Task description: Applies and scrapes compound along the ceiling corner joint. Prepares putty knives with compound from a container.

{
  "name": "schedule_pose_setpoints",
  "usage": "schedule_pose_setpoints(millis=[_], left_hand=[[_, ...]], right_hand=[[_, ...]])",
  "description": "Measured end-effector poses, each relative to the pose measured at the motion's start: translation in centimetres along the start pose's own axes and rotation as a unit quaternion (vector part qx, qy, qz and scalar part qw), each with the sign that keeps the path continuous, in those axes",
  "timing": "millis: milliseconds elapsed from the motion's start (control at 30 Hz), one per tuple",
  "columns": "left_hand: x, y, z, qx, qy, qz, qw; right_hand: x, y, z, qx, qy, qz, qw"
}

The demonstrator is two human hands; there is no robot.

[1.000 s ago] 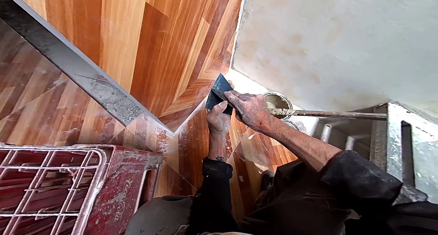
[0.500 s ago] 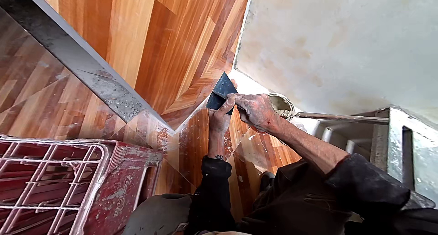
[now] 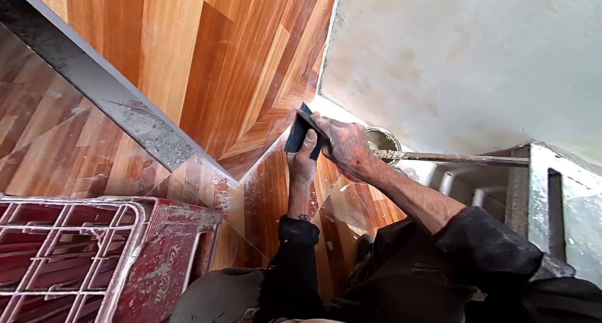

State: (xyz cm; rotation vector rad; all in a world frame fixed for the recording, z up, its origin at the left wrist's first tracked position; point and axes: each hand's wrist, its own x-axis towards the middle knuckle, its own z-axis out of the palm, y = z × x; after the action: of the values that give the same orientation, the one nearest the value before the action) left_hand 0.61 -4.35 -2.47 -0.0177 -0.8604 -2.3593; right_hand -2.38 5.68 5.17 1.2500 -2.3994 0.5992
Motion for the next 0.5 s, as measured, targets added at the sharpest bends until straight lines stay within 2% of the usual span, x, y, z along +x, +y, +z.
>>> schedule_pose_setpoints(millis=[100, 167, 267, 333, 433, 500], left_hand=[[0.0, -0.4, 0.4, 0.031, 0.026, 0.01, 0.999], [0.0, -0.6, 0.1, 0.047, 0.04, 0.007, 0.998], [-0.1, -0.5, 0.0, 0.055, 0.04, 0.009, 0.998], [0.0, -0.6, -0.2, 0.059, 0.012, 0.022, 0.998], [-0.5, -0.6, -0.7, 0.17, -0.044, 0.026, 0.984], [-0.5, -0.8, -0.8, 0.299, -0.057, 0.048, 0.951]], right_hand=[[1.1, 0.2, 0.7, -0.002, 0.037, 0.046, 0.998], [1.3, 0.0, 0.3, 0.018, 0.022, 0.081, 0.996], [1.2, 0.3, -0.2, 0.064, 0.025, 0.102, 0.992], [0.8, 0.7, -0.3, 0.113, 0.03, 0.119, 0.986], [0.2, 1.0, -0.2, 0.197, 0.032, 0.186, 0.962], [-0.2, 1.0, -0.3, 0.258, 0.013, 0.238, 0.936]])
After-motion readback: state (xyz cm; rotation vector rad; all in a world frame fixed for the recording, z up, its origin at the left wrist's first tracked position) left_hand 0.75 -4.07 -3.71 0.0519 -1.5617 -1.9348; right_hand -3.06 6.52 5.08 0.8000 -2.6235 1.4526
